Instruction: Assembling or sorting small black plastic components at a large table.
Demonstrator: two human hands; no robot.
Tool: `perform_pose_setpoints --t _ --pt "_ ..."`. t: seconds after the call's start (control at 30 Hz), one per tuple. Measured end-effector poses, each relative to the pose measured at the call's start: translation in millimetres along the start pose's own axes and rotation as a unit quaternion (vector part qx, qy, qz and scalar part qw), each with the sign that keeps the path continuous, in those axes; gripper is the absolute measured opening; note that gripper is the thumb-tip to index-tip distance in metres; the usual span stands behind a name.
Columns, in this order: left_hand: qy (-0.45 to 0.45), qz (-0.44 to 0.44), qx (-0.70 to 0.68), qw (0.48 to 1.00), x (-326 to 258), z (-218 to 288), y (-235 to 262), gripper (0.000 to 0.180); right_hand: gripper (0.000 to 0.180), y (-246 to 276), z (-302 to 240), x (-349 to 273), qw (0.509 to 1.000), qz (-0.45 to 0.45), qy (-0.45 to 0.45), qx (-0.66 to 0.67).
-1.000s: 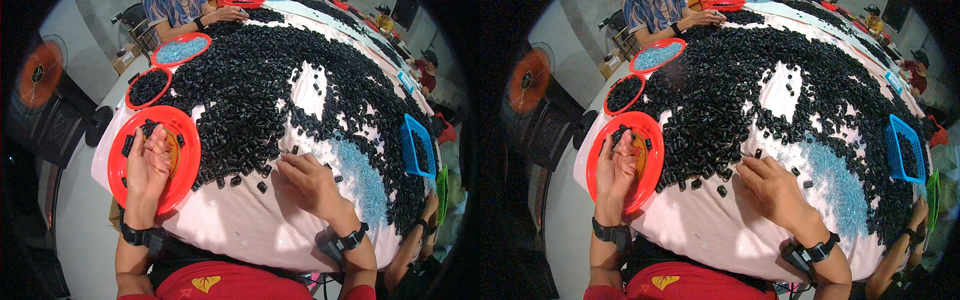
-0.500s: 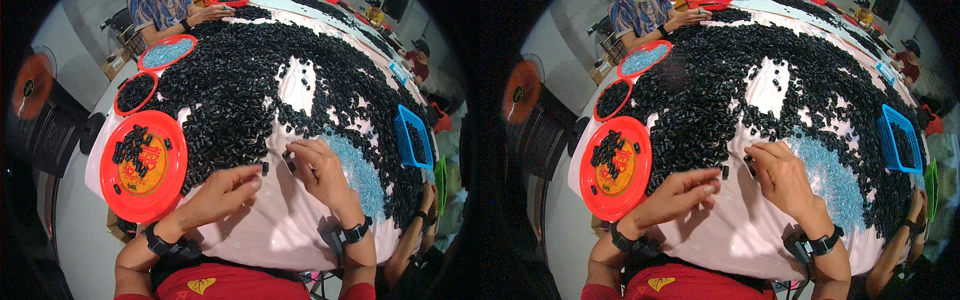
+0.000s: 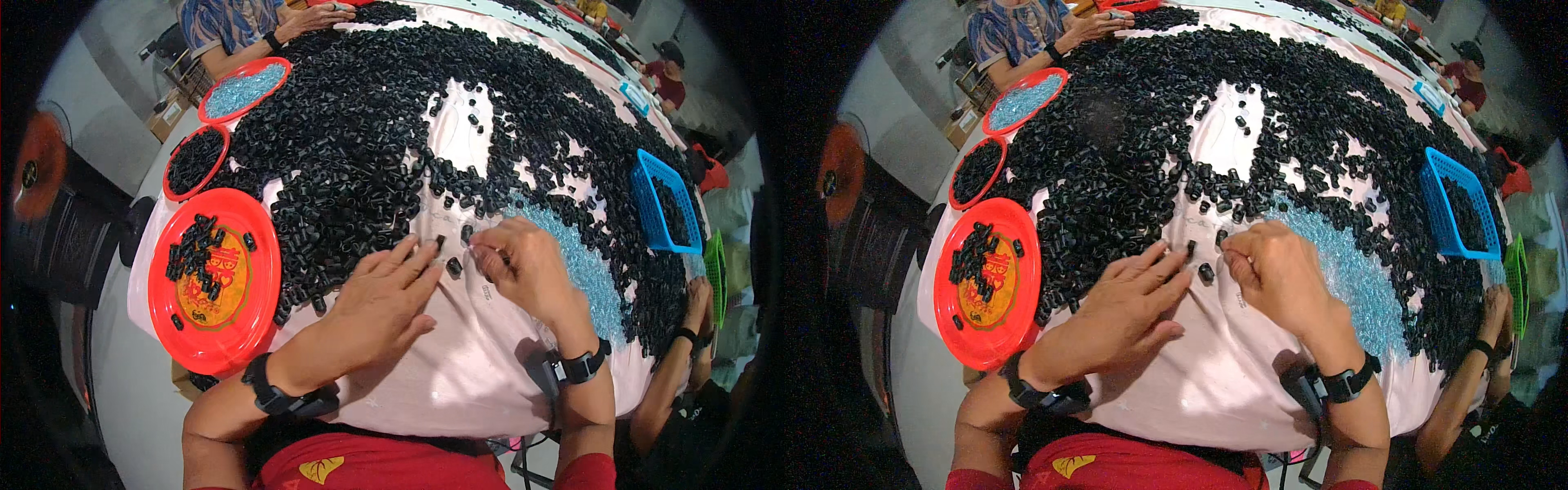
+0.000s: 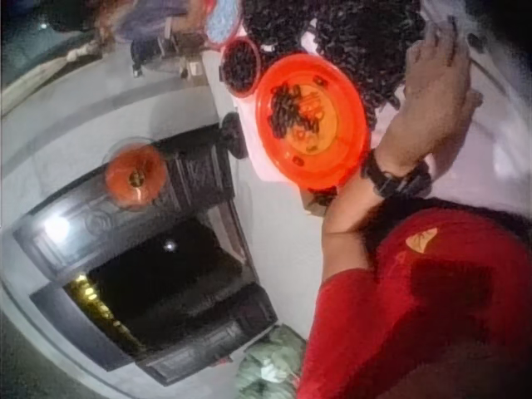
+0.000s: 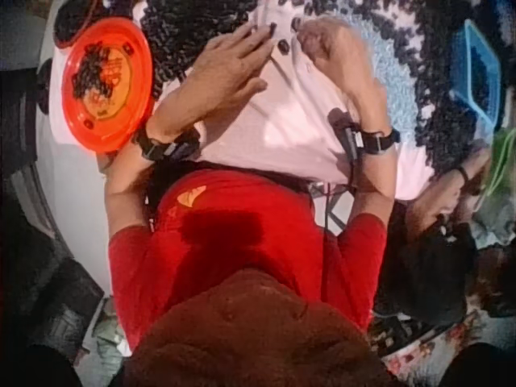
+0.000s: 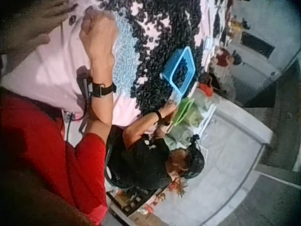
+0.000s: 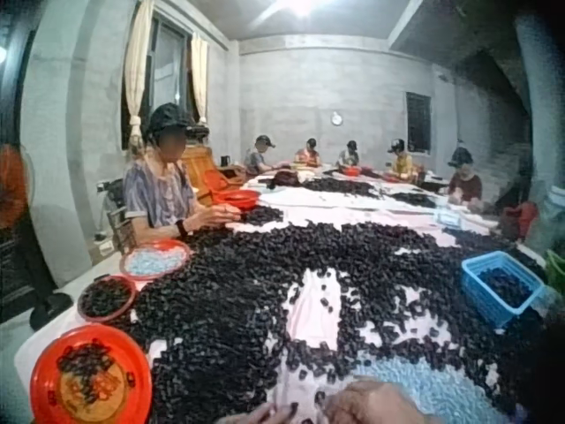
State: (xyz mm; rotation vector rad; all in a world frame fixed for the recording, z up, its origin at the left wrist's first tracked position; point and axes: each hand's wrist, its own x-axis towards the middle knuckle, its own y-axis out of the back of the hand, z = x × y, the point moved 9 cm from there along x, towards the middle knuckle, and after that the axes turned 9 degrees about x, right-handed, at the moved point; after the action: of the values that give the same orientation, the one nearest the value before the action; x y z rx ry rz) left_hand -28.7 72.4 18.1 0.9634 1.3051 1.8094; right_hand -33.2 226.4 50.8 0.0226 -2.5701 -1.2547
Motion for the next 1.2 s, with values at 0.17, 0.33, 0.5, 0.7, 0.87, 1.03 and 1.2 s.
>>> perform_pose_setpoints --t 0.17,0.33,0.5,0.7,0.87,1.03,1.2 --pt "0.013 -0.029 0.024 0.999 -15 -9 7 0.062 0.009 17 16 -1 0.997 0.011 -0.064 -0.027" --pt "0.019 -0.017 -0.003 1.000 -15 -10 12 0.057 0.013 16 5 -5 0.992 -0.096 -0.084 0.013" --pt "0.018 -0.032 0.017 0.999 -21 -5 15 0.053 0.016 -16 -5 -13 0.977 -0.199 -0.067 0.024" --pt "0.021 -0.027 -0.001 0.999 -18 -7 22 0.049 0.008 -12 -1 -10 0.992 -0.122 -0.038 -0.016" --pt "0.018 0.029 -0.022 0.999 4 -8 23 0.044 0.009 -10 2 -8 0.989 -0.136 -0.049 -0.018" --pt "0.008 0.067 -0.016 0.998 35 -11 19 0.036 0.015 -7 7 -4 0.993 -0.102 -0.040 0.034" --pt "0.052 0.170 -0.022 0.984 71 -30 33 0.027 0.018 0 16 -2 0.996 -0.054 -0.055 0.052"
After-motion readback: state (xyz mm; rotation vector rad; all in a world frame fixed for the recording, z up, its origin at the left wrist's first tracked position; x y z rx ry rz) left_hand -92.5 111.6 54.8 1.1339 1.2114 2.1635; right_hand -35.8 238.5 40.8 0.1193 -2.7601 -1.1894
